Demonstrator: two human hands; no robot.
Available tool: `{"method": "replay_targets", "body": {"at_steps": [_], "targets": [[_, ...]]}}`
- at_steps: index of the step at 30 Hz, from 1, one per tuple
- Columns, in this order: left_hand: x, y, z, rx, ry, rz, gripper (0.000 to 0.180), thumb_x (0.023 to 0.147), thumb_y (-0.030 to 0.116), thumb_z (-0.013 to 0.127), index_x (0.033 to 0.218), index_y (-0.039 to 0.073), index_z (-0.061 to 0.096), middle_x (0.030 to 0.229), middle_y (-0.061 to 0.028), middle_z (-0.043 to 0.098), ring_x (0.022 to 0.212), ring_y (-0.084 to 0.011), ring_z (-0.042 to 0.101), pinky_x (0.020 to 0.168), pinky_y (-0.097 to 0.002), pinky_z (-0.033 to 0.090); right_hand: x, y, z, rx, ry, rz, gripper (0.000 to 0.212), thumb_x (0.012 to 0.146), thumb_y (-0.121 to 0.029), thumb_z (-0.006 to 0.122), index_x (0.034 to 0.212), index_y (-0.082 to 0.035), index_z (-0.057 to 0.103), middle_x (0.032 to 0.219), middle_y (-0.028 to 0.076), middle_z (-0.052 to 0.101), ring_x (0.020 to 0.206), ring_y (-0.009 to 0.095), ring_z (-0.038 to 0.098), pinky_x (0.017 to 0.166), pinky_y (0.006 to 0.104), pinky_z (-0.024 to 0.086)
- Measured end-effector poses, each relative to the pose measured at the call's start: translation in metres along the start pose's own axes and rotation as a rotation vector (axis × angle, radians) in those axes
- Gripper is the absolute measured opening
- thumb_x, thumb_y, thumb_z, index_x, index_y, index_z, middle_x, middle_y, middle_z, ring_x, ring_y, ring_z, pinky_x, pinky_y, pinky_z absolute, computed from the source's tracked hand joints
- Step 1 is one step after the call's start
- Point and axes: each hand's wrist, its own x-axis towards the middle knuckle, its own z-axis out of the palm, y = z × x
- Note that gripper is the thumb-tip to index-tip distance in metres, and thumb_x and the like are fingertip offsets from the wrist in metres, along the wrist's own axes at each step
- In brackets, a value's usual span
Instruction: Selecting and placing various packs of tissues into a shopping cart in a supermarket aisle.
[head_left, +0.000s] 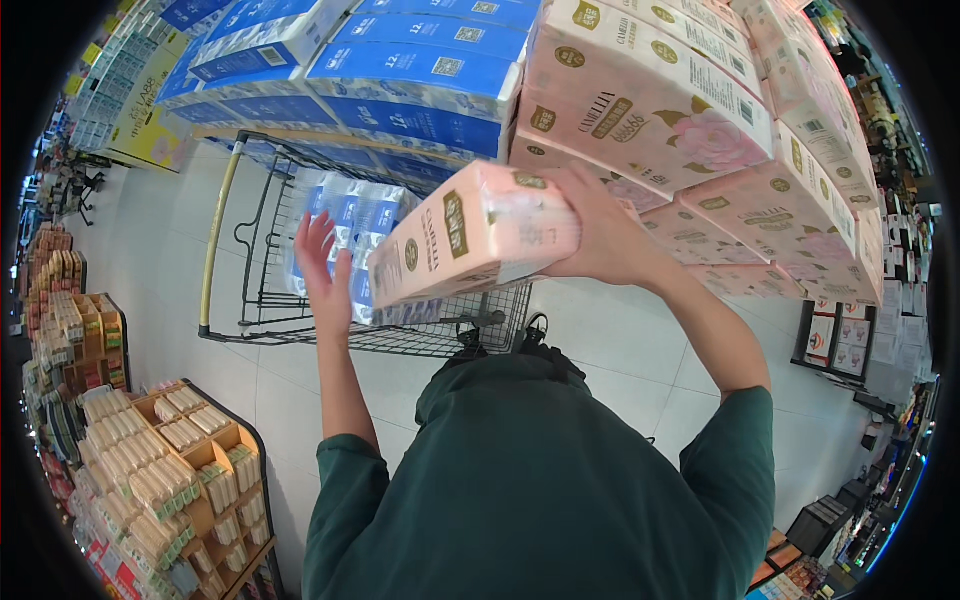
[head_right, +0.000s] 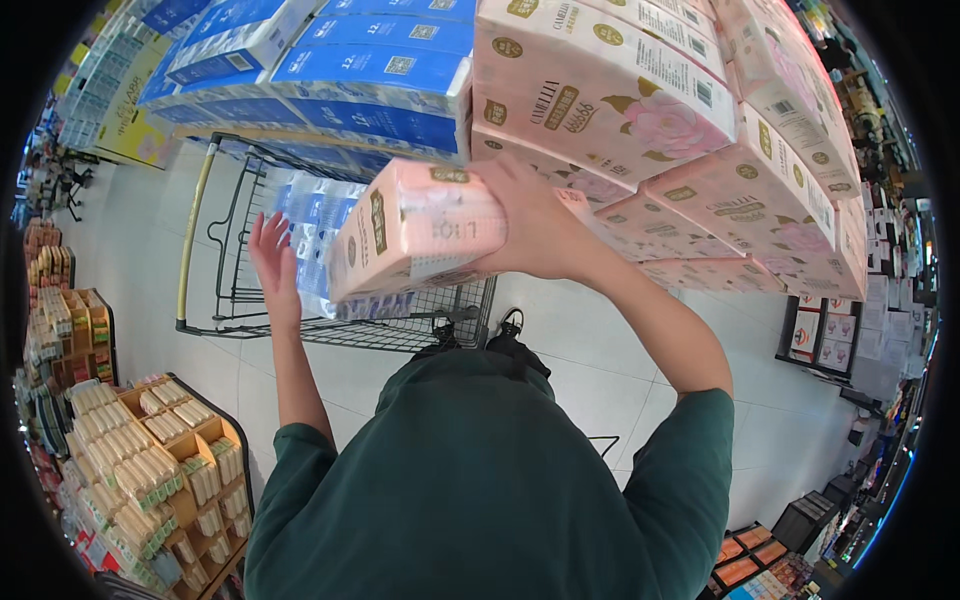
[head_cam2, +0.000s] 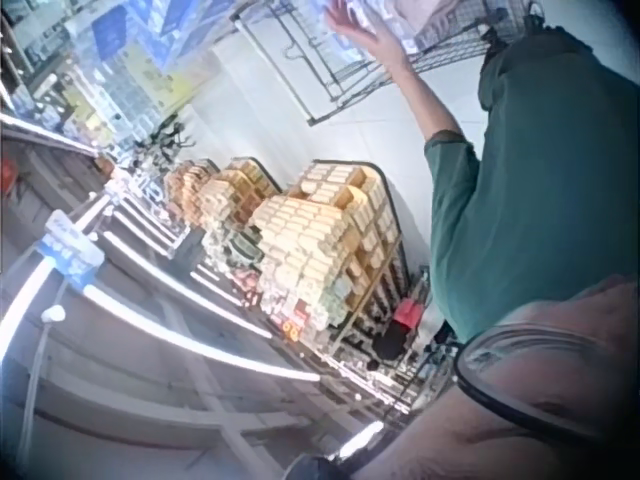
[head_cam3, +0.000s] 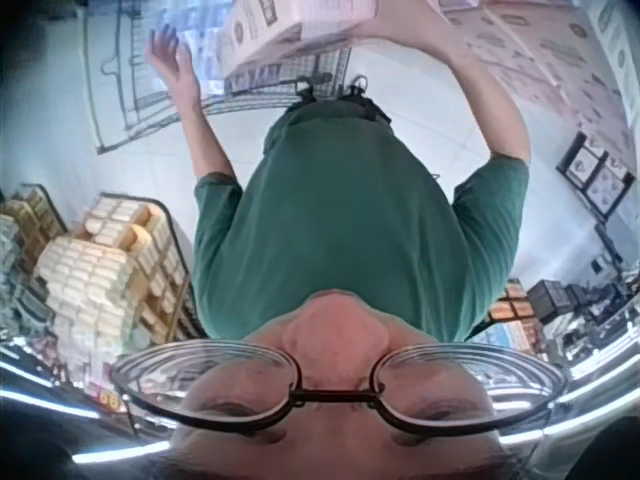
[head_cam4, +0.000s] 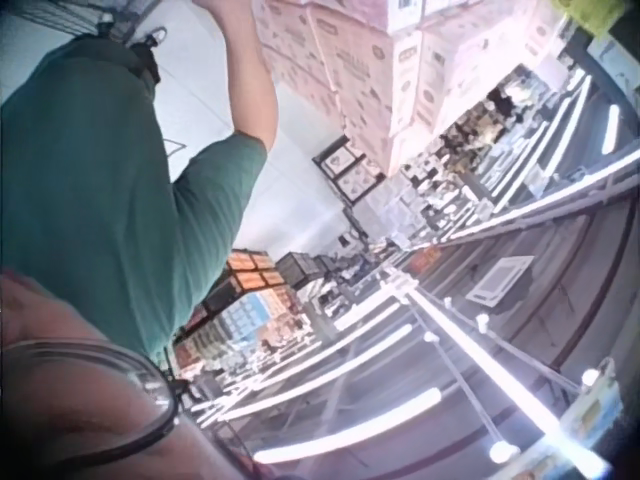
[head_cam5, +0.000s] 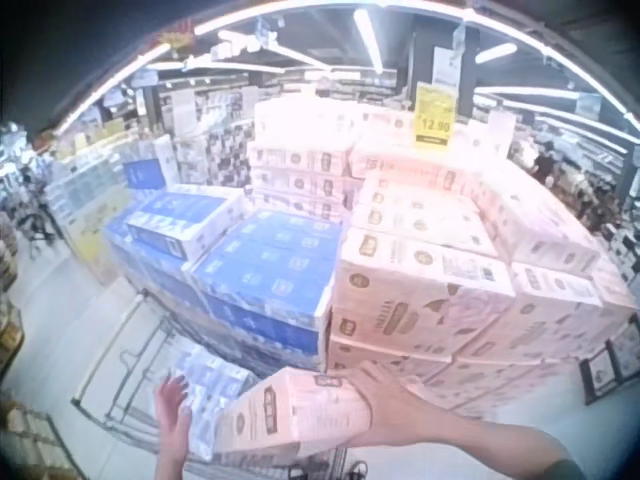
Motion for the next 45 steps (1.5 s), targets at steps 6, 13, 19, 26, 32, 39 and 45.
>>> {"method": "replay_targets", "body": {"at_steps": [6, 13, 19, 26, 32, 39, 45], "targets": [[-0.031, -0.053, 0.018, -0.677, -0.155, -0.42, 0.086, 0.1, 0.072, 0.028, 0.158, 0.009, 0.022, 0.155, -0.0106, 0.038, 0.143, -0.0273, 0.038, 0.117, -0.0467, 0.027, -0.021, 0.002, -0.082, 0.48, 0.268, 0.183, 0.085, 0.075, -0.03, 0.088, 0.141, -0.001, 0.045, 0.135, 0.013, 0.056, 0.127, 0.025, 0.054, 0.105, 0.0409, 0.045], [-0.054, -0.04, 0.081, -0.882, -0.279, -0.475, 0.083, 0.1, 0.061, 0.046, 0.158, 0.006, 0.022, 0.158, -0.0131, 0.036, 0.144, -0.032, 0.039, 0.118, -0.0508, 0.035, -0.037, 0.02, -0.097, 0.852, 0.464, 0.316, 0.079, 0.088, -0.032, 0.077, 0.148, 0.0, 0.038, 0.137, 0.015, 0.056, 0.122, 0.02, 0.058, 0.098, 0.0335, 0.052], [-0.033, 0.028, 0.056, -0.711, -0.224, -0.386, 0.093, 0.082, 0.035, 0.078, 0.153, 0.001, 0.028, 0.147, -0.0154, 0.046, 0.136, -0.0321, 0.048, 0.113, -0.0475, 0.042, -0.055, 0.011, -0.108, 0.922, 0.506, 0.378, 0.081, 0.092, -0.04, 0.072, 0.151, 0.001, 0.034, 0.138, 0.016, 0.054, 0.124, 0.02, 0.056, 0.099, 0.0327, 0.051], [0.044, 0.064, 0.049, -0.58, -0.249, -0.166, 0.1, 0.07, 0.029, 0.09, 0.148, -0.001, 0.035, 0.137, -0.0133, 0.054, 0.125, -0.0267, 0.057, 0.106, -0.0395, 0.047, -0.068, 0.014, -0.151, 0.709, 0.635, 0.25, 0.075, 0.089, -0.038, 0.075, 0.143, 0.004, 0.044, 0.133, 0.017, 0.058, 0.119, 0.022, 0.061, 0.098, 0.0344, 0.051], [0.142, 0.128, 0.049, -0.337, -0.384, 0.178, 0.071, 0.073, 0.01, 0.086, 0.135, 0.001, 0.051, 0.124, -0.0107, 0.062, 0.115, -0.0229, 0.061, 0.099, -0.0372, 0.05, -0.085, 0.006, -0.208, 0.724, 0.628, 0.093, 0.062, 0.079, -0.015, 0.081, 0.133, 0.003, 0.055, 0.121, 0.013, 0.065, 0.11, 0.02, 0.064, 0.096, 0.0347, 0.052], [0.158, 0.188, 0.11, -0.211, -0.328, 0.354, 0.046, 0.086, 0.002, 0.07, 0.13, 0.0, 0.06, 0.121, -0.0098, 0.067, 0.107, -0.0203, 0.065, 0.096, -0.037, 0.052, -0.072, 0.055, -0.264, 0.026, 0.74, -0.028, 0.059, 0.078, -0.004, 0.078, 0.133, -0.004, 0.055, 0.13, 0.013, 0.06, 0.117, 0.023, 0.059, 0.098, 0.0355, 0.05], [0.234, 0.214, 0.186, -0.637, -0.443, 0.199, 0.044, 0.093, 0.009, 0.063, 0.136, 0.001, 0.056, 0.128, -0.0123, 0.065, 0.113, -0.0221, 0.065, 0.099, -0.0385, 0.053, -0.062, 0.117, -0.226, -0.237, 1.157, -0.571, 0.065, 0.08, -0.012, 0.081, 0.138, -0.009, 0.051, 0.137, 0.017, 0.055, 0.126, 0.029, 0.054, 0.101, 0.0388, 0.048]]}}
